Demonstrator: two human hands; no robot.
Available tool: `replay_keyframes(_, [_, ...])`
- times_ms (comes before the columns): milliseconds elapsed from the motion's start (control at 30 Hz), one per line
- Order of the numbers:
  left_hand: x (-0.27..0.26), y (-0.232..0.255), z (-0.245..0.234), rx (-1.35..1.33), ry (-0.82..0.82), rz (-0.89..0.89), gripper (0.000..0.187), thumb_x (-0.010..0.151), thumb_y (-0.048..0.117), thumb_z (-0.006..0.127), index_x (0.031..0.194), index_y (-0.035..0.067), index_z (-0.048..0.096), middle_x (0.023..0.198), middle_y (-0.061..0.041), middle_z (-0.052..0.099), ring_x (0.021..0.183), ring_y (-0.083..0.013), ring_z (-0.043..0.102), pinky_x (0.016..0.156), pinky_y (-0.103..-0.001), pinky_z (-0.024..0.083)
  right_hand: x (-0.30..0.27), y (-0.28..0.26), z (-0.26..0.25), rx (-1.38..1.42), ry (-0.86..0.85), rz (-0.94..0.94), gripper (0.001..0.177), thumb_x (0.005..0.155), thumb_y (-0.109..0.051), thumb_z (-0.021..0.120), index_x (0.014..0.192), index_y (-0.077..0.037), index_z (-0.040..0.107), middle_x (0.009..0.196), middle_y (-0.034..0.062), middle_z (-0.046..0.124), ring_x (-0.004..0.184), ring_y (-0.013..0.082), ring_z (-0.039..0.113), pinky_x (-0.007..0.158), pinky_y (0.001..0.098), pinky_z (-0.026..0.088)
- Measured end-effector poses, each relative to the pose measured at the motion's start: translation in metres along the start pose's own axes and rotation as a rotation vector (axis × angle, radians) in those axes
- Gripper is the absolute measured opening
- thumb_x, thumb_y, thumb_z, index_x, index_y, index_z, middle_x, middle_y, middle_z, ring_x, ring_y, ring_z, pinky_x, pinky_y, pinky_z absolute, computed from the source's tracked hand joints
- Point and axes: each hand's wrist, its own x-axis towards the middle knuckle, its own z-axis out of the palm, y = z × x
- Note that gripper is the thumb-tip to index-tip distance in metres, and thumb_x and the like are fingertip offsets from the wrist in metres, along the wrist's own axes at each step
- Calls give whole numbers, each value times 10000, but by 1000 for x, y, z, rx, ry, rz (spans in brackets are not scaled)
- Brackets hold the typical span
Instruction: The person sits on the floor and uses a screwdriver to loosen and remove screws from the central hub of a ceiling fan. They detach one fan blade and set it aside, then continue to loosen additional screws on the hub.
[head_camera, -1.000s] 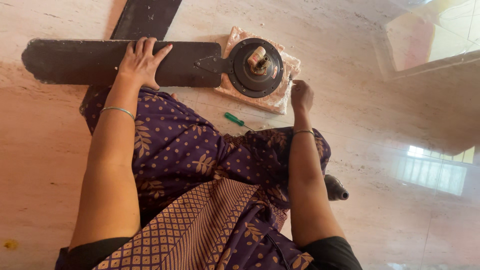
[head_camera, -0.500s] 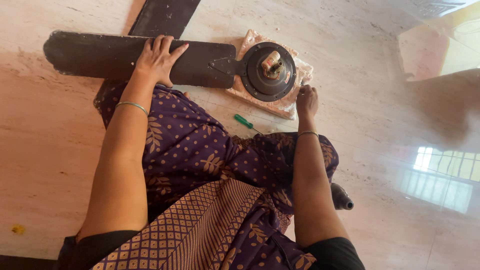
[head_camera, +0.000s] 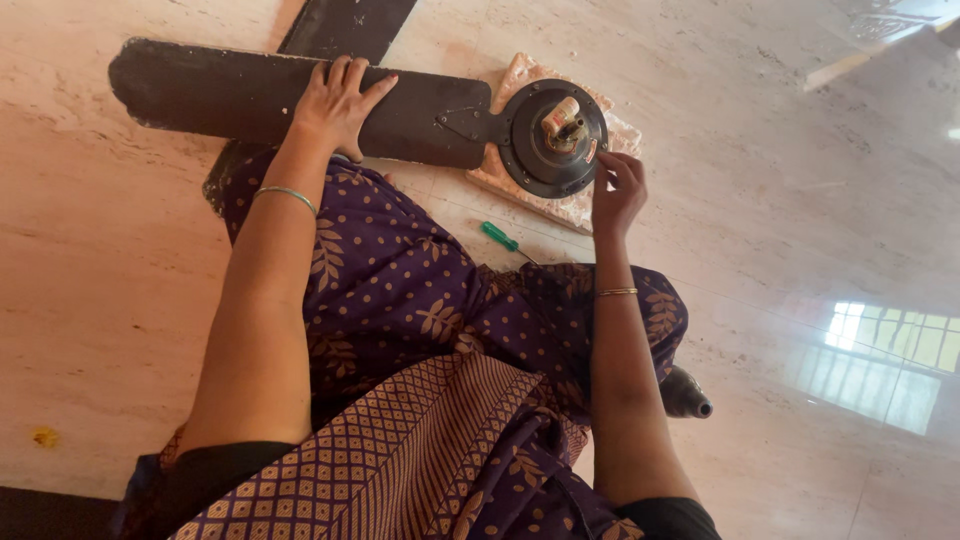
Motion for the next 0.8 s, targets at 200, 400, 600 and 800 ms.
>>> replay_keyframes(200, [5, -1, 5, -14, -14, -4, 1562, 347, 497, 1024, 1666, 331, 205, 1561, -180, 299, 1465, -392, 277, 1168, -593, 286, -3, -68, 40, -254, -217, -291, 209, 883, -82, 810, 1069, -130, 729, 1005, 16, 740, 1016, 221, 658, 959, 420, 482])
replay_keyframes(400, [4, -2, 10, -6, 24, 7, 1552, 362, 495, 1020, 1674, 318, 210, 1560, -182, 311, 1476, -393, 283, 1173, -598, 293, 13, -82, 81, -400, -285, -505, 108, 950, -133, 723, 1054, -144, 695, 962, 22, 725, 1076, 221, 633, 1139, 458, 341])
replay_keyframes(600, [6, 0, 9, -4, 6, -1, 1558, 365, 499, 1020, 1674, 317, 194, 1558, -183, 305, 1473, -397, 277, 1175, -598, 286, 16, -75, 94, -414, -327, -519, 83, 962, -200, 700, 985, -125, 675, 906, 37, 715, 1035, 243, 642, 1157, 487, 314])
replay_keyframes(800, [4, 0, 8, 20, 9, 1, 1557, 375, 489, 1016, 1681, 330, 183, 1557, -177, 304, 1467, -389, 281, 1173, -585, 285, 10, -66, 101, -375, -310, -492, 61, 966, -111, 666, 997, -146, 704, 882, 21, 718, 1012, 218, 673, 1198, 492, 267])
